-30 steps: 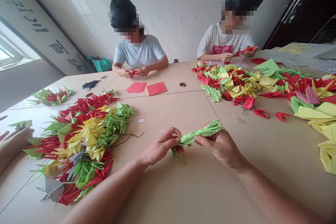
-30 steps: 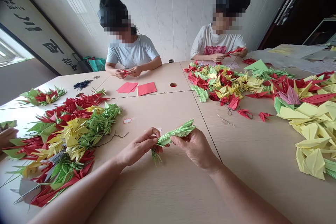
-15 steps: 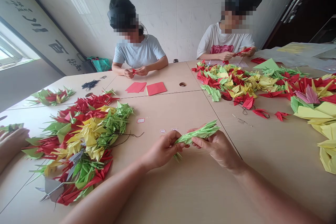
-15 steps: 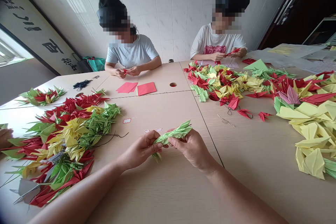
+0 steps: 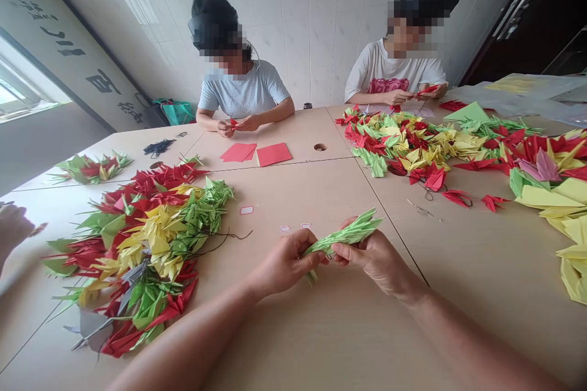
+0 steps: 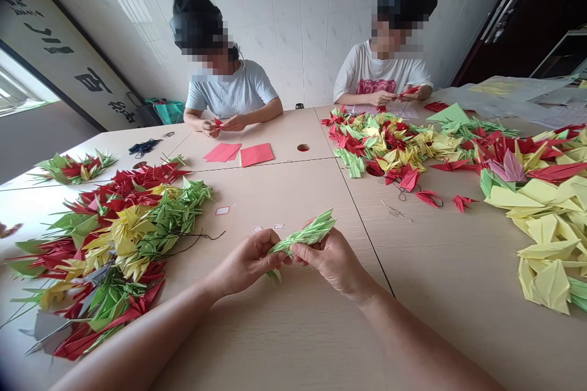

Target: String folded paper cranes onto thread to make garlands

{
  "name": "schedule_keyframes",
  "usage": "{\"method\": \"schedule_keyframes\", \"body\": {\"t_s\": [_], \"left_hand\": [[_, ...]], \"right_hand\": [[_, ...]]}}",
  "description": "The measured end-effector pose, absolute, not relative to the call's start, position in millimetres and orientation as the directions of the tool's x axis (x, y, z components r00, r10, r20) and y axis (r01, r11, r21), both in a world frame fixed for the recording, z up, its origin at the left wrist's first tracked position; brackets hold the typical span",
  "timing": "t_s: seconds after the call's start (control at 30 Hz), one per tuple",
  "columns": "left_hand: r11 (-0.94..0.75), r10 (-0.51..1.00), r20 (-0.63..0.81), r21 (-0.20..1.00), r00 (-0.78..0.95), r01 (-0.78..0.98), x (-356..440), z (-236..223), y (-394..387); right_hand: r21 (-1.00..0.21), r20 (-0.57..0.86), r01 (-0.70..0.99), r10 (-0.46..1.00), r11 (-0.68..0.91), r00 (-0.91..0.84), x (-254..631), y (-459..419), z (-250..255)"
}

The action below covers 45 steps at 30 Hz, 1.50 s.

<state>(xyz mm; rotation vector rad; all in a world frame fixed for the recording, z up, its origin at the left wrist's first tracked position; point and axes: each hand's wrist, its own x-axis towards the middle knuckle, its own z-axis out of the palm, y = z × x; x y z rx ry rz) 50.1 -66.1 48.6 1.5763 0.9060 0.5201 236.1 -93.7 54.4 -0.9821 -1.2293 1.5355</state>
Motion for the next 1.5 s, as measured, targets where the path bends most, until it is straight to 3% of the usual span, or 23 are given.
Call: {"method": "schedule_keyframes", "body": {"t_s": [0.5,0.77,0.97,1.33,1.5], "left_hand": [[-0.073,0.802,-0.136,0.944,0.581,0.322,49.9,43.0,-66.6],[-0.130,0.737,-0.046,0.969,0.675,0.208,46.9,50.6,-64.0],[-0.136,0.745,-0.105,0.943,0.659,0.304,45.1,43.4,-63.8],[0.044,0.802,-0.073,0.997,0.593,0.063,48.8,37.6,-58.6],[0.120,0.826,-0.132,0.991,0.549,0.056,46.8,40.3,-57.6]], "right_hand": [[-0.985,-0.116,-0.097,0.969,-0.140,-0.219,230.9,-95.7,54.4],[-0.994,-0.045,-0.096,0.996,-0.052,-0.080,240.3,-89.2,53.3],[-0.988,-0.029,-0.155,1.000,-0.029,-0.002,247.8,-84.9,48.3],[-0.966,-0.063,-0.253,0.996,-0.043,0.070,251.8,-83.5,53.4],[-0.973,-0.065,-0.226,0.995,-0.045,0.081,254.9,-82.0,53.7]]}}
